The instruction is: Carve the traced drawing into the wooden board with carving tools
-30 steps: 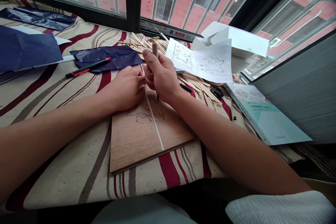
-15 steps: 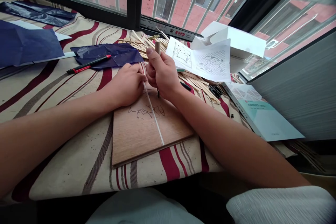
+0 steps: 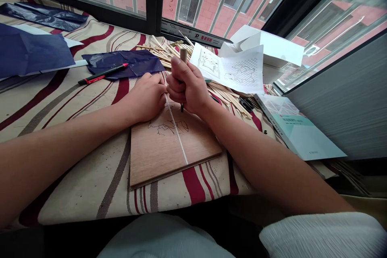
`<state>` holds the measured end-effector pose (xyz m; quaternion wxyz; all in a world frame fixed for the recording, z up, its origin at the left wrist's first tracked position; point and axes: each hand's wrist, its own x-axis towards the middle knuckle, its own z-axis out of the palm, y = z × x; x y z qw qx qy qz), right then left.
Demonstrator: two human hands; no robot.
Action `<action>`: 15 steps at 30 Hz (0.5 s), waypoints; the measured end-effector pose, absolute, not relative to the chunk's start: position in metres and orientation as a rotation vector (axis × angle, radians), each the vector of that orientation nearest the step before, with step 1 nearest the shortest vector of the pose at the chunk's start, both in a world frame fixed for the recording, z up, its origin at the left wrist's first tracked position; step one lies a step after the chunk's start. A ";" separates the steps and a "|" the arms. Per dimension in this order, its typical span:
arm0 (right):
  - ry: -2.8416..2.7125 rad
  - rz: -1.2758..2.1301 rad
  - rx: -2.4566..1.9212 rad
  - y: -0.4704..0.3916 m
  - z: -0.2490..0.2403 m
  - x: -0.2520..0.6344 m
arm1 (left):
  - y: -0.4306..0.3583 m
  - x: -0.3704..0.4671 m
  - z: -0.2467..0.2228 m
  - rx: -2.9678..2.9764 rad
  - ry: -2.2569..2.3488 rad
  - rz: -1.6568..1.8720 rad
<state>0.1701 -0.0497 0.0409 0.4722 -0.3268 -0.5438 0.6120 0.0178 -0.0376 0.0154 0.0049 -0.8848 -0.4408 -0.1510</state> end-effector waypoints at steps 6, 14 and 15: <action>-1.301 1.638 -0.662 -0.038 0.036 0.173 | -0.038 0.018 0.019 -2.840 -1.405 -0.406; -1.315 1.712 -0.631 -0.043 0.049 0.189 | -0.032 0.012 0.012 -2.845 -1.354 -0.518; -1.303 1.663 -0.640 -0.044 0.050 0.190 | -0.033 0.013 0.013 -2.840 -1.371 -0.533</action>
